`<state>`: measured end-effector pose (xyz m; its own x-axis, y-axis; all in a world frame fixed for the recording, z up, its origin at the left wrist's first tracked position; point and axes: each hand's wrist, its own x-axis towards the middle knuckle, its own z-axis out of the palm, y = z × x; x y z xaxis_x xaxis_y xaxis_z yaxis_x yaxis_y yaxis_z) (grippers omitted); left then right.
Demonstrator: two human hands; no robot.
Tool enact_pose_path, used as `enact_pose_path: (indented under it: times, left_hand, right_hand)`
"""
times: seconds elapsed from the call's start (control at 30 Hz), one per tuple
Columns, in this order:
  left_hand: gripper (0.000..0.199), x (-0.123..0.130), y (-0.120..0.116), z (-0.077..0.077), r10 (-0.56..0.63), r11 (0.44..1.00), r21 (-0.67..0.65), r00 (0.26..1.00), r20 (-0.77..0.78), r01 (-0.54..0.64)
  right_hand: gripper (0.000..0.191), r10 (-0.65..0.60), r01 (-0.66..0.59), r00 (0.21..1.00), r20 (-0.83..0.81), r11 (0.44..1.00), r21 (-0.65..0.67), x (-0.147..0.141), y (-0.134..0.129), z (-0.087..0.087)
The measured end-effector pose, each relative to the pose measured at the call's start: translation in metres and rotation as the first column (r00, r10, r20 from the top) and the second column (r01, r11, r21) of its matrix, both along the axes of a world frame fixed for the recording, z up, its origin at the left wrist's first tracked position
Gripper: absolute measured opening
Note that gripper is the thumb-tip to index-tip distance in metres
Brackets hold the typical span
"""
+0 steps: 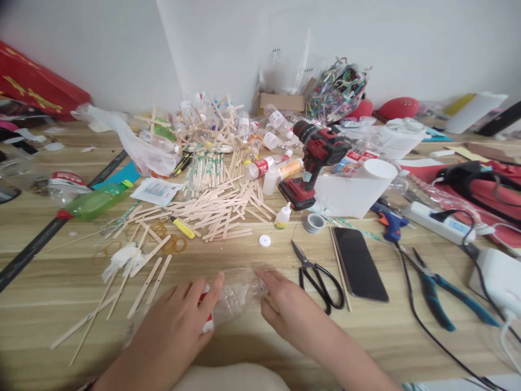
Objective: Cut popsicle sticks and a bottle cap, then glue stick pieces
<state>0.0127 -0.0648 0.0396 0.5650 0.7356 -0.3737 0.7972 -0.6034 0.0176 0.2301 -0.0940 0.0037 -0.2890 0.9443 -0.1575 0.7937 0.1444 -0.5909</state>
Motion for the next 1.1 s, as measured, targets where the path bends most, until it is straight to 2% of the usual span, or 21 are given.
enact_pose_path:
  times: [0.17,0.37,0.6,0.87,1.1]
  left_hand:
    - [0.069,-0.002,0.001,-0.003,-0.009,1.0,0.006,0.999,0.036,0.009]
    - [0.069,-0.005,-0.001,-0.005,-0.01,1.0,-0.014,0.998,0.066,0.011]
    - [0.071,-0.007,-0.001,-0.008,0.01,0.999,-0.036,0.996,0.083,-0.007]
    - [0.07,-0.009,-0.001,-0.013,0.04,0.998,-0.056,0.987,0.153,-0.032]
    - [0.067,-0.012,0.002,-0.013,0.131,0.979,-0.178,0.969,0.21,-0.094]
  right_hand:
    - [0.053,0.004,-0.005,1.0,-0.03,1.0,-0.024,0.001,0.001,0.005]
    - [0.053,-0.019,0.019,1.0,-0.023,1.0,-0.008,-0.001,-0.002,0.0]
    - [0.059,0.033,-0.034,0.995,-0.098,0.999,-0.015,0.005,-0.003,-0.001]
    - [0.054,0.034,-0.034,0.999,-0.034,0.999,0.005,0.004,-0.005,-0.003]
    - [0.051,-0.017,0.014,0.997,0.079,0.999,0.043,0.002,-0.002,-0.016]
